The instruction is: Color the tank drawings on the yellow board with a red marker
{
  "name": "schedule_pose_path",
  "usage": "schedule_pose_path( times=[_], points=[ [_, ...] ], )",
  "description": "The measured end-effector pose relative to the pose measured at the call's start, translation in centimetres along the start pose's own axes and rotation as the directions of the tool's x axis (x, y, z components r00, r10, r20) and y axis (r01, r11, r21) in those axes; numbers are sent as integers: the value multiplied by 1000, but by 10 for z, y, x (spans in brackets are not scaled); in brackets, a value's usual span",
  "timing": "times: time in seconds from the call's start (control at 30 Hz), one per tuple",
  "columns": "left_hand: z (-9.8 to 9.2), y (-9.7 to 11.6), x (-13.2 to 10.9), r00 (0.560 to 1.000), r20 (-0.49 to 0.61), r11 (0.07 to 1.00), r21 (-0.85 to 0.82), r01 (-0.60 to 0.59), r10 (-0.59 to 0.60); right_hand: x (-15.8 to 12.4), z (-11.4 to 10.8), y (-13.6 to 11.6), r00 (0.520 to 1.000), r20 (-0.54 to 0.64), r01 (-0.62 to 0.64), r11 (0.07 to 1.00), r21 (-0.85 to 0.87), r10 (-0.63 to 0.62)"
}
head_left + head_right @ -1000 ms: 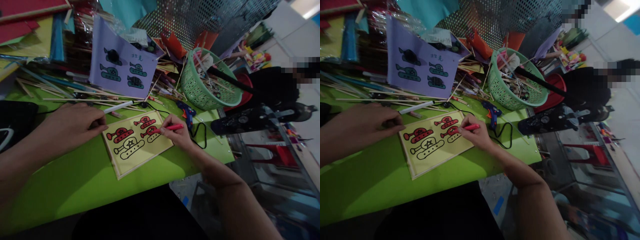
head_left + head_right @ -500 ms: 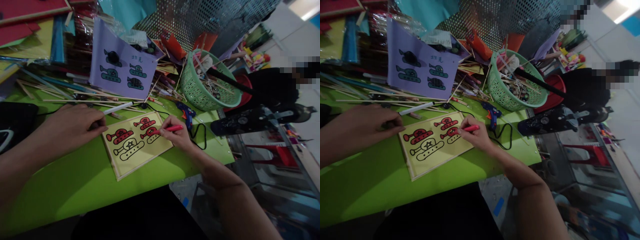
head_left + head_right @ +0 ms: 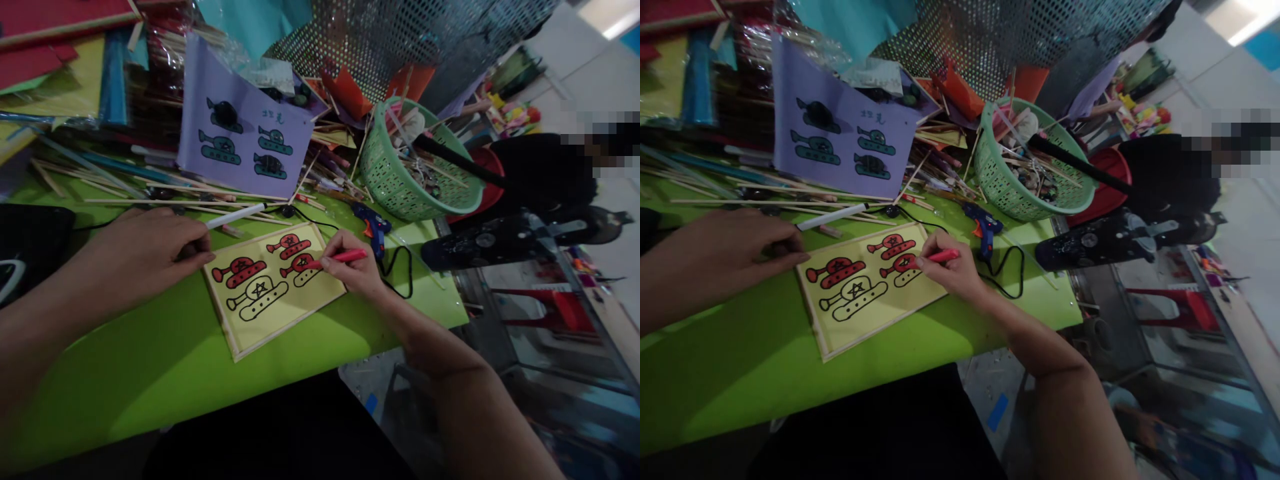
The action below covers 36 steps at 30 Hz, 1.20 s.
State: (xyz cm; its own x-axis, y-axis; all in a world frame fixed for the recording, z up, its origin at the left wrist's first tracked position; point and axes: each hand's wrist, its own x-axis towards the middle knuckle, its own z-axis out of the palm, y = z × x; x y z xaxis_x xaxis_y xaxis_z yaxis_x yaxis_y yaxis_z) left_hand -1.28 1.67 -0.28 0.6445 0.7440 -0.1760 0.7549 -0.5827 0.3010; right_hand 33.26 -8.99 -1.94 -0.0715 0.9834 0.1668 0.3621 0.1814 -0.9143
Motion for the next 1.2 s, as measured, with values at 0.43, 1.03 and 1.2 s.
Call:
schedule_pose_path(
  times=[0.43, 1.03, 1.2],
  points=[
    [0, 2, 1, 999, 21, 999, 10, 38, -38, -1, 0, 0, 999, 33, 15, 1000, 9, -15],
    [3, -2, 0, 999, 8, 999, -4, 37, -37, 0, 2, 8, 999, -20, -47, 997, 65, 49],
    [3, -2, 0, 1000, 5, 999, -26, 24, -24, 1, 2, 7, 999, 15, -41, 997, 58, 40]
  ],
)
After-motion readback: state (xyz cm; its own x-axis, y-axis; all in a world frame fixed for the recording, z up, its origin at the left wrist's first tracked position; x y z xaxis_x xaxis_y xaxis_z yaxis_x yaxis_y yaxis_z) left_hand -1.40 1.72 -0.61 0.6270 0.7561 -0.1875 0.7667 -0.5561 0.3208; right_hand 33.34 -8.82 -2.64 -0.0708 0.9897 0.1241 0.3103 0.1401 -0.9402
